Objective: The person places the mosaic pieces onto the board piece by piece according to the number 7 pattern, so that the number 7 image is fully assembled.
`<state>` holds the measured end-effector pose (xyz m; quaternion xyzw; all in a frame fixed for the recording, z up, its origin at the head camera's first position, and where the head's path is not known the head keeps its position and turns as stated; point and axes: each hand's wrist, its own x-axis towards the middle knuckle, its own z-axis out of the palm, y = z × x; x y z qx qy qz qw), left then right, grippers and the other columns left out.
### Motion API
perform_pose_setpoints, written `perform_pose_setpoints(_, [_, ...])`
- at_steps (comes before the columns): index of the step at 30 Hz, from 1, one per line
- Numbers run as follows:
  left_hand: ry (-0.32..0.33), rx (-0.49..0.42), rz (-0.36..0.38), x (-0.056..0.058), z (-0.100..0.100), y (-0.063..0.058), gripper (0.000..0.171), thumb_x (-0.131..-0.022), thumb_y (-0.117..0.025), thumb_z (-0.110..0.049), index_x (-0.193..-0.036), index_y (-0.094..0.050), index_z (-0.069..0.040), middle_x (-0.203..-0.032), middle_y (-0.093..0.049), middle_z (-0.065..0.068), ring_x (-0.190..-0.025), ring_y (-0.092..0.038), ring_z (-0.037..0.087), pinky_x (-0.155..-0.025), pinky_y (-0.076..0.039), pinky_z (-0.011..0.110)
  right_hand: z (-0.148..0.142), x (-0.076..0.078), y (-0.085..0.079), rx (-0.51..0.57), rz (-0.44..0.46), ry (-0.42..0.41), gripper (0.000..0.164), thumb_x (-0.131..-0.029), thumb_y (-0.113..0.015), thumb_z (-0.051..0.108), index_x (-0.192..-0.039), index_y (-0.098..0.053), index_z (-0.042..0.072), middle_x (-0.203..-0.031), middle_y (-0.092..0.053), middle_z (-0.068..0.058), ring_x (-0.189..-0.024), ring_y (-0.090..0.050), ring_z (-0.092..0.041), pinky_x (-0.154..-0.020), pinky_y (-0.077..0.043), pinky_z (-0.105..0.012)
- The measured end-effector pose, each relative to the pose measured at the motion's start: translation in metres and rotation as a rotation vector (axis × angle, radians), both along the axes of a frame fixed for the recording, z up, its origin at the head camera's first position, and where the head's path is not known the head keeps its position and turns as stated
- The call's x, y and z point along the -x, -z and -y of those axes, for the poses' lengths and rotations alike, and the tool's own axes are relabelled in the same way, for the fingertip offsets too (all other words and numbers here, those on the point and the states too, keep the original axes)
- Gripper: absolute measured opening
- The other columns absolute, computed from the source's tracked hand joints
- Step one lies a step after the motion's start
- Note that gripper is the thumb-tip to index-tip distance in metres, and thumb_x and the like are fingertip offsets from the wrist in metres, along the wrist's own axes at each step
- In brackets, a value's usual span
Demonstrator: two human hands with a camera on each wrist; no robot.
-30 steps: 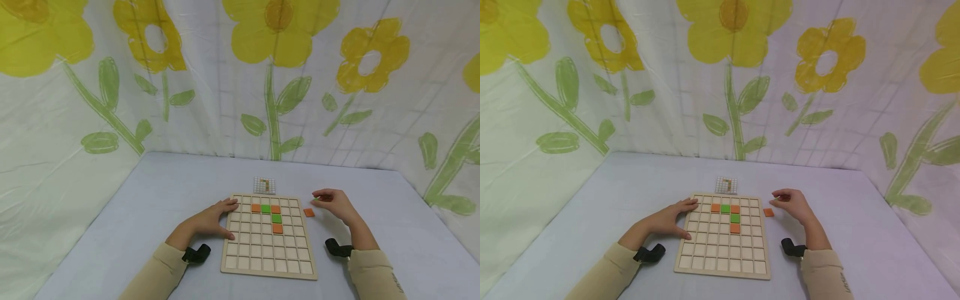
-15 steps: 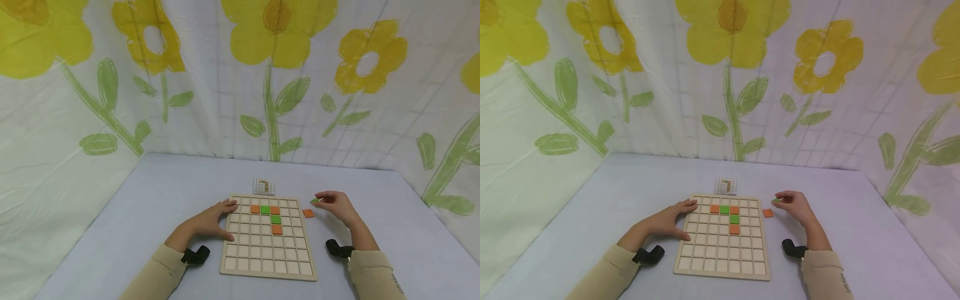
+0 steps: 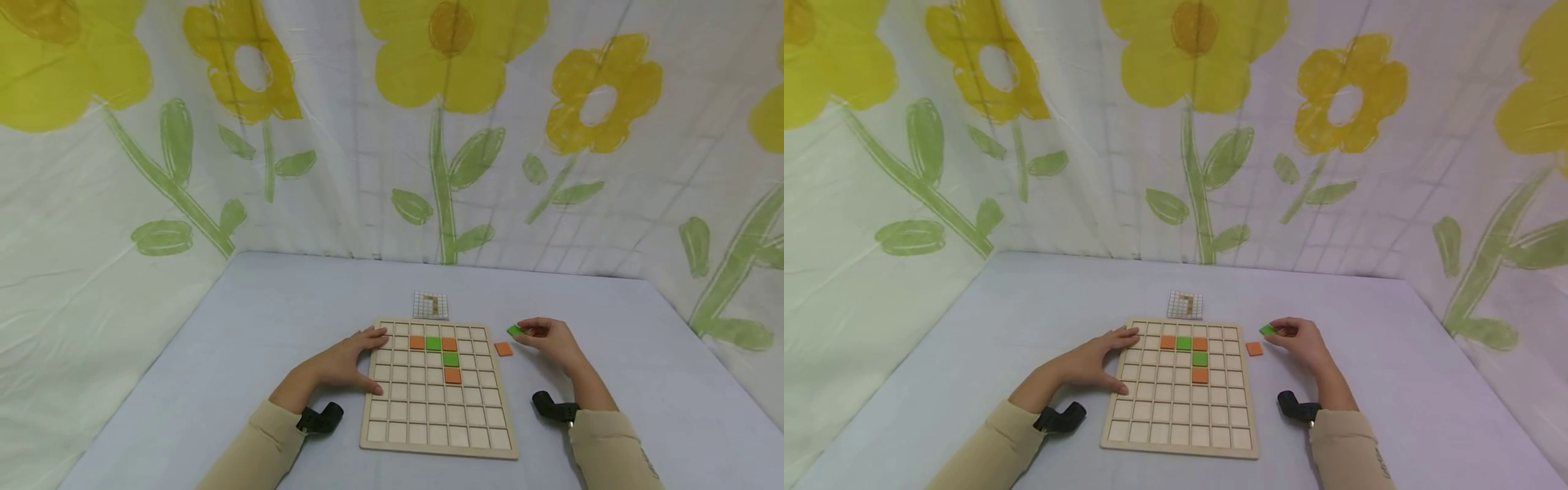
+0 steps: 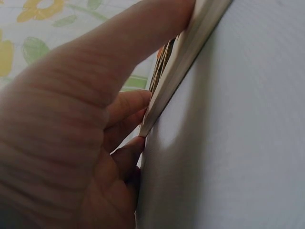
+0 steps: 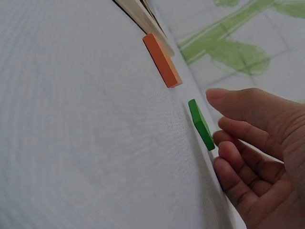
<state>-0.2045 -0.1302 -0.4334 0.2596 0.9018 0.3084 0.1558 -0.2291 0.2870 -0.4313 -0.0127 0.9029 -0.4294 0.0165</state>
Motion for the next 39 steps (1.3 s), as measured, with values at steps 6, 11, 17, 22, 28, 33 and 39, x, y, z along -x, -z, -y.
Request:
perform_pose_setpoints(6, [0.002,-0.007,0.003,-0.001,0.000,-0.001,0.094,-0.065,-0.080,-0.049,-0.144,-0.037,-0.020,-0.156,-0.020,-0.005,-0.145,-0.010,0.031,-0.115,-0.017,0.055,0.000,0.000,0.003,-0.020,-0.019,0.011,0.043,-0.081,-0.073,0.019,-0.114,-0.062,-0.006,-0.093,-0.064,-0.009,-0.076,-0.053,-0.003,-0.063,-0.047,-0.016])
perform_pose_setpoints(11, [0.003,-0.006,-0.003,-0.001,0.000,-0.001,0.094,-0.066,-0.080,-0.049,-0.144,-0.037,-0.020,-0.156,-0.021,-0.005,-0.145,-0.010,0.031,-0.115,-0.017,0.055,0.001,0.001,0.004,-0.046,-0.029,0.013,0.040,-0.081,-0.072,0.017,-0.112,-0.062,-0.007,-0.094,-0.065,-0.011,-0.076,-0.053,-0.005,-0.063,-0.047,-0.016])
perform_pose_setpoints(17, [0.006,-0.005,-0.008,0.000,0.000,-0.001,0.093,-0.066,-0.080,-0.049,-0.144,-0.038,-0.020,-0.155,-0.021,-0.005,-0.145,-0.011,0.031,-0.115,-0.018,0.055,0.002,0.002,0.006,-0.085,-0.039,0.030,0.036,-0.081,-0.072,0.014,-0.107,-0.063,-0.008,-0.089,-0.064,-0.011,-0.074,-0.052,-0.008,-0.060,-0.045,-0.017])
perform_pose_setpoints(22, [0.004,-0.003,-0.011,-0.001,0.000,0.000,0.093,-0.066,-0.080,-0.049,-0.144,-0.037,-0.020,-0.155,-0.021,-0.005,-0.145,-0.011,0.031,-0.114,-0.018,0.055,0.003,0.003,0.006,-0.110,-0.042,0.037,0.034,-0.081,-0.072,0.014,-0.104,-0.064,-0.009,-0.086,-0.064,-0.010,-0.074,-0.052,-0.009,-0.059,-0.045,-0.018])
perform_pose_setpoints(28, [0.001,-0.011,-0.005,-0.001,0.000,0.000,0.094,-0.066,-0.080,-0.048,-0.144,-0.037,-0.020,-0.156,-0.021,-0.005,-0.145,-0.011,0.031,-0.115,-0.018,0.055,0.003,0.004,0.004,-0.141,-0.033,0.019,0.029,-0.081,-0.071,0.013,-0.100,-0.065,-0.008,-0.083,-0.063,-0.010,-0.072,-0.052,-0.009,-0.059,-0.044,-0.019])
perform_pose_setpoints(33, [0.006,-0.007,-0.007,-0.001,0.000,0.000,0.094,-0.066,-0.080,-0.048,-0.144,-0.036,-0.020,-0.156,-0.021,-0.004,-0.145,-0.011,0.031,-0.115,-0.018,0.055,0.004,0.003,0.000,-0.137,-0.020,-0.002,0.030,-0.080,-0.071,0.013,-0.100,-0.065,-0.009,-0.083,-0.064,-0.011,-0.072,-0.052,-0.009,-0.059,-0.045,-0.020])
perform_pose_setpoints(39, [-0.003,-0.004,0.004,-0.001,-0.001,-0.001,0.094,-0.066,-0.081,-0.048,-0.144,-0.037,-0.020,-0.156,-0.021,-0.005,-0.145,-0.011,0.030,-0.115,-0.018,0.055,0.007,0.000,-0.010,-0.116,-0.015,-0.037,0.030,-0.082,-0.070,0.013,-0.103,-0.065,-0.008,-0.087,-0.065,-0.011,-0.074,-0.055,-0.010,-0.060,-0.048,-0.021])
